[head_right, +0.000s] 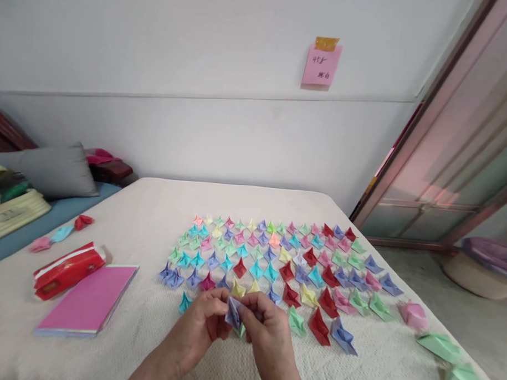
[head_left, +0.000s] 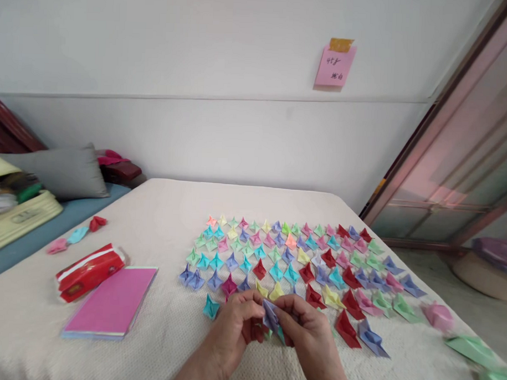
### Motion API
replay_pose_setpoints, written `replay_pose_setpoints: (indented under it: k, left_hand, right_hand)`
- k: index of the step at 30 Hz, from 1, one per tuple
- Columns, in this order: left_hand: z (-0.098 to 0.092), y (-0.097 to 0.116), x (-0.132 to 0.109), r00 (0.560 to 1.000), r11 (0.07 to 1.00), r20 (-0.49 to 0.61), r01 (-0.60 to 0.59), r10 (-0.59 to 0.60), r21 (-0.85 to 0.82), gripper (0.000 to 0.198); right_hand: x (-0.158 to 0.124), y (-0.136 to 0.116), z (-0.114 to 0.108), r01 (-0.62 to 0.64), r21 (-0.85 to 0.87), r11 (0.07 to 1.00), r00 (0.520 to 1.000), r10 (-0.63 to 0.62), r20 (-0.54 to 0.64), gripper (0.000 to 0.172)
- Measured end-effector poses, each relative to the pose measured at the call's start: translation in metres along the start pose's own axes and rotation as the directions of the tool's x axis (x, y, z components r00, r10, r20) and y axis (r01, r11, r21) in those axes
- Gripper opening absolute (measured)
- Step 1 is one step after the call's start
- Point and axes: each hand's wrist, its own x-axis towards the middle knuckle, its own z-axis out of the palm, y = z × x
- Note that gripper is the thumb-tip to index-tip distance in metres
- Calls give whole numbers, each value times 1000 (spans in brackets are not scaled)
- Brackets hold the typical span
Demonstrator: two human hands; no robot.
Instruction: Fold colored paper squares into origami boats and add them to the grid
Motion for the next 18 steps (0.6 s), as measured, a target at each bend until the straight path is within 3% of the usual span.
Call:
replay_pose_setpoints:
  k: [5, 8, 10, 15, 18]
  left_hand:
    - [2, -2, 1, 998, 997, -63, -15, 11, -75, 7]
    - [4, 0, 0, 990, 990, -123, -84, 69, -117, 6]
    - [5, 1, 0, 985, 987, -135, -125, 111, -100, 5]
    - [8, 1, -1, 980, 987, -120, -156, 158, 23, 5]
    - [6, 1, -2, 962, 955, -164, -175, 217, 238, 7]
  right_hand:
    - [-1, 5, -3, 61, -67, 996, 998, -62, -19, 23]
    - [-5, 5, -5, 222, -223, 949, 967, -244, -76, 17]
    - [-8, 4, -4, 331, -329, 884, 929, -366, -49, 14]
    - [-10, 4, -1, 471, -440, 764, 855, -519, 15, 10]
    - [-8, 5, -3, 499, -461, 734, 831, -556, 14, 16]
